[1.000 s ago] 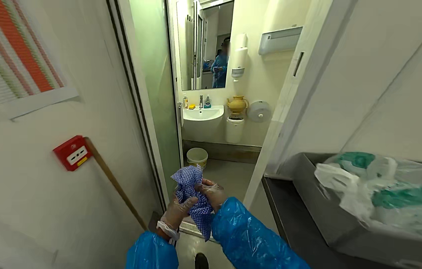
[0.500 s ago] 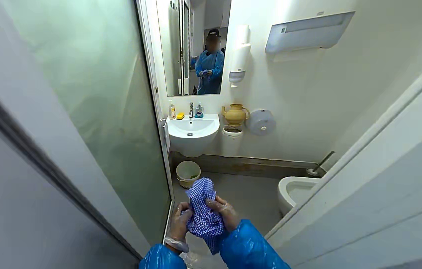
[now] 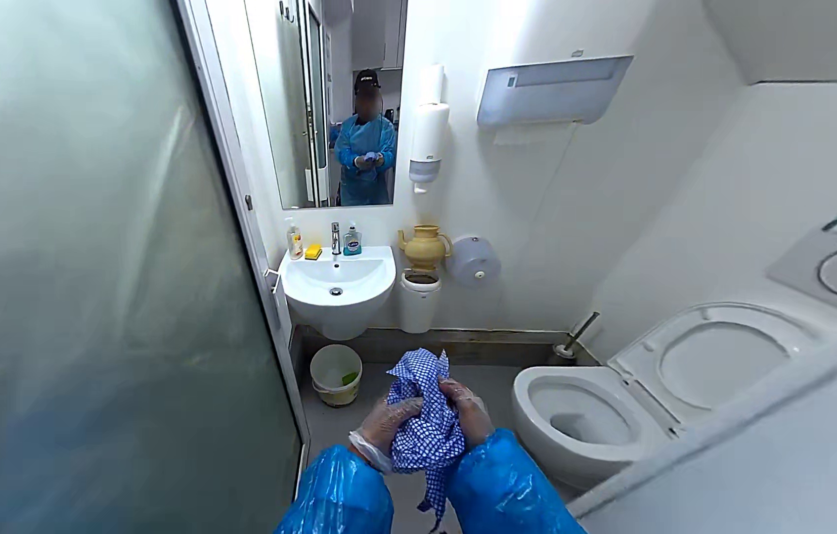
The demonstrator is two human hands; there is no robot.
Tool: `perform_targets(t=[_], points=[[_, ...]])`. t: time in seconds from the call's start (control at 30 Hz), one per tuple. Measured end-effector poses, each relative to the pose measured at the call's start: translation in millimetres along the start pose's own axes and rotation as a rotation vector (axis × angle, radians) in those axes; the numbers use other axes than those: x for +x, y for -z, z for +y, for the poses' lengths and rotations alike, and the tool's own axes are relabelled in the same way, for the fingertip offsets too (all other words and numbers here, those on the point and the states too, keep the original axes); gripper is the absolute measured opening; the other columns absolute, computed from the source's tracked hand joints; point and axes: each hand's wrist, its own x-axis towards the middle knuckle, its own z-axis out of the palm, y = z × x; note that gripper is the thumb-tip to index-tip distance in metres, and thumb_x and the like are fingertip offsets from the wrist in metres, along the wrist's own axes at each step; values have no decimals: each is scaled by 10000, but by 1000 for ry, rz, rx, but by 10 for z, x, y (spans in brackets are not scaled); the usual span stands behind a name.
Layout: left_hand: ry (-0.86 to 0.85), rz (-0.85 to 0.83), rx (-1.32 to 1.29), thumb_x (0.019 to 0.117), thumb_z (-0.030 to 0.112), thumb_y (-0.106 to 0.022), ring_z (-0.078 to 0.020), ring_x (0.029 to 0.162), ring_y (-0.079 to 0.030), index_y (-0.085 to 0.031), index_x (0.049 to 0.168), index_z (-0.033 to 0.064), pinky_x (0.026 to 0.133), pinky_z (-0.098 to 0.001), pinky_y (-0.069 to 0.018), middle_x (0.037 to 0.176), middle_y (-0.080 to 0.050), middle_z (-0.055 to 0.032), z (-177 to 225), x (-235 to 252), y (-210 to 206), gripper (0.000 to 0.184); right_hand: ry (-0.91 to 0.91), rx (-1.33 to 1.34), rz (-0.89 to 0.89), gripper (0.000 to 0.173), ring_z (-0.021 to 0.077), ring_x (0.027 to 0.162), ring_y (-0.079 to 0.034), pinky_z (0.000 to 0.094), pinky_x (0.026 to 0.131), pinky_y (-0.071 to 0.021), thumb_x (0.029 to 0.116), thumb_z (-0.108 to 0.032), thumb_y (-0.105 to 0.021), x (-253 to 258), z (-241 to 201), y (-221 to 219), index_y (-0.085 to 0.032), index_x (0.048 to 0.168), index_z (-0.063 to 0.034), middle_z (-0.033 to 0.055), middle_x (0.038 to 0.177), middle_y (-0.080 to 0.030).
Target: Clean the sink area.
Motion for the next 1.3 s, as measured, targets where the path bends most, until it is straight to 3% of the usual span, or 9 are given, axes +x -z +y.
perform_targets(t=[0.23, 0.3, 0.4, 0.5, 0.7, 0.9, 1.03, 1.17, 1.3], points=[[-177, 422, -27, 1012, 75, -604, -221, 914, -695, -504, 1353, -59, 822, -385, -592, 1068, -687, -197, 535, 1464, 615, 379, 33, -76, -68, 521, 174, 1117, -652, 354, 919, -557, 1054, -329, -500, 1459, 191, -693, -476, 1462, -6, 157, 1303, -637], [-242, 502, 81, 984, 51, -641, -251, 982, -684, -497, 1364, -83, 879, -407, -580, 1137, -668, -234, 864, 1824, 822, 428, 78, -138, -219, 750, 210, 1356, -526, 370, 1080, -474, 956, -345, -629, 1748, 93, -1000, -346, 1565, -9, 191, 1540, -470], [-279, 514, 141, 958, 58, -677, -228, 964, -692, -545, 1306, -92, 884, -379, -583, 1107, -683, -227, 1283, 2333, 1026, 402, 97, -229, -327, 1051, 211, 1421, -467, 345, 1144, -430, 755, -309, -828, 2145, -28, -1420, -276, 1598, -9, 208, 1609, -370], [-211, 435, 94, 1055, 205, -569, -221, 918, -707, -574, 1276, -65, 852, -384, -595, 1040, -704, -196, 1533, 2797, 1209, 350, 24, -268, -367, 991, 188, 1359, -532, 337, 1112, -465, 754, -177, -838, 2658, -108, -1572, -318, 1585, -29, 183, 1553, -456], [-276, 441, 287, 1125, 386, -277, -216, 1155, -640, -533, 1393, -32, 1019, -396, -523, 1278, -642, -202, 1916, 3776, 1643, 558, -61, -262, -393, 856, 153, 1123, -672, 326, 951, -562, 704, 6, -704, 4079, -88, -1829, -425, 1513, 1, 166, 1334, -640], [-300, 733, 369, 1100, 269, -456, -219, 908, -665, -629, 1134, -59, 852, -411, -565, 1006, -672, -180, 2117, 5015, 2121, 372, -215, -182, -552, 755, 144, 1041, -684, 330, 890, -569, 751, -30, -657, 5680, 177, -1881, -461, 1479, 8, 141, 1249, -679], [-180, 603, 391, 1102, 262, -357, -227, 1119, -630, -547, 1325, -88, 1008, -397, -516, 1243, -630, -228, 2006, 5592, 2158, 456, -287, -188, -712, 1067, 106, 1161, -651, 290, 1000, -552, 725, -345, -832, 6180, 350, -1870, -269, 1559, 10, 123, 1352, -614], [-2, 614, 816, 1059, 233, -506, -284, 1124, -644, -574, 1315, -34, 1000, -471, -513, 1244, -647, -206, 2283, 6008, 2239, 376, -249, -352, -502, 709, 178, 1159, -668, 343, 1027, -538, 828, -126, -797, 6580, 392, -1670, -495, 1446, 48, 184, 1285, -668], [-25, 731, 1160, 968, 284, -687, -344, 1444, -435, -381, 1537, -18, 1191, -460, -373, 1576, -405, -237, 2501, 6462, 2267, 713, -181, -445, -306, 629, 168, 1109, -686, 337, 989, -553, 832, -98, -800, 6909, 254, -1391, -551, 1392, 46, 177, 1232, -693]])
